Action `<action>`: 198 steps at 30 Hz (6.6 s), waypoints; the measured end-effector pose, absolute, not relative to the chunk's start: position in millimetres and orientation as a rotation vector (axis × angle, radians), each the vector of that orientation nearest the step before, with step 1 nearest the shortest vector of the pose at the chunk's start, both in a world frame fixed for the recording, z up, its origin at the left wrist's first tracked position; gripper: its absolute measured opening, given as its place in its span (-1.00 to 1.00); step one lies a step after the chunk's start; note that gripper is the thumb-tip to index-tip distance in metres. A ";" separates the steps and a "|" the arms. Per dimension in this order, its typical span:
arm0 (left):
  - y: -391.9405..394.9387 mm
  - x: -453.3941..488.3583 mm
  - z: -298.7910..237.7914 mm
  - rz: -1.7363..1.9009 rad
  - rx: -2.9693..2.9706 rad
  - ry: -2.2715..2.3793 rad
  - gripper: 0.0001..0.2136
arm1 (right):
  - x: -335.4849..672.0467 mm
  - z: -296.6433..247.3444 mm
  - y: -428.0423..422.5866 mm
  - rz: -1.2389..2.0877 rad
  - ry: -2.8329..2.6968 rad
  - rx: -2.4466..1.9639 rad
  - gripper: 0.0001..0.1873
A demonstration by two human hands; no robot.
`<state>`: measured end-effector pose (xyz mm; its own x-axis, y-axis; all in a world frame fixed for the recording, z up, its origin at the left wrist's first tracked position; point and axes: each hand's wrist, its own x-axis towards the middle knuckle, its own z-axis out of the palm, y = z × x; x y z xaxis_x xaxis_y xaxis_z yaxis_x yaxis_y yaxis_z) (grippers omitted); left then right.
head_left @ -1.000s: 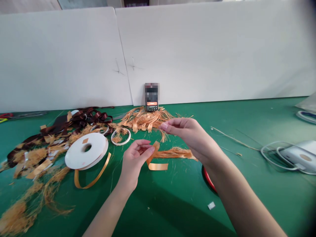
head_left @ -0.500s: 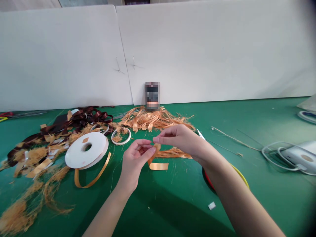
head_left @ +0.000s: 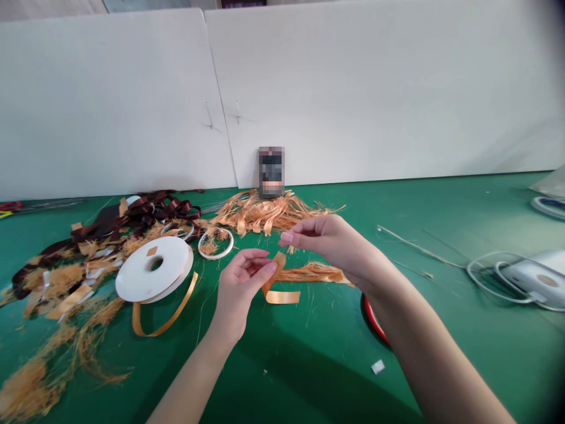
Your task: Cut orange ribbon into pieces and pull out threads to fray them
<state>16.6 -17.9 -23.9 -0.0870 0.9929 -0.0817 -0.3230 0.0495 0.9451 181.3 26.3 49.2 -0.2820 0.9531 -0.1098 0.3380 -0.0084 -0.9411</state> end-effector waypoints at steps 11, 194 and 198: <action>-17.3 17.3 -22.9 1.385 0.855 1.066 -0.77 | 181.2 53.0 22.3 1.357 -1.529 -1.306 -0.76; -18.7 28.1 42.8 1.140 0.946 1.075 -0.96 | 189.9 75.3 -3.4 0.607 -1.882 -1.250 -0.95; -20.3 29.7 43.7 1.141 0.919 1.077 -0.95 | 190.1 75.9 -2.8 0.636 -1.838 -1.287 -0.97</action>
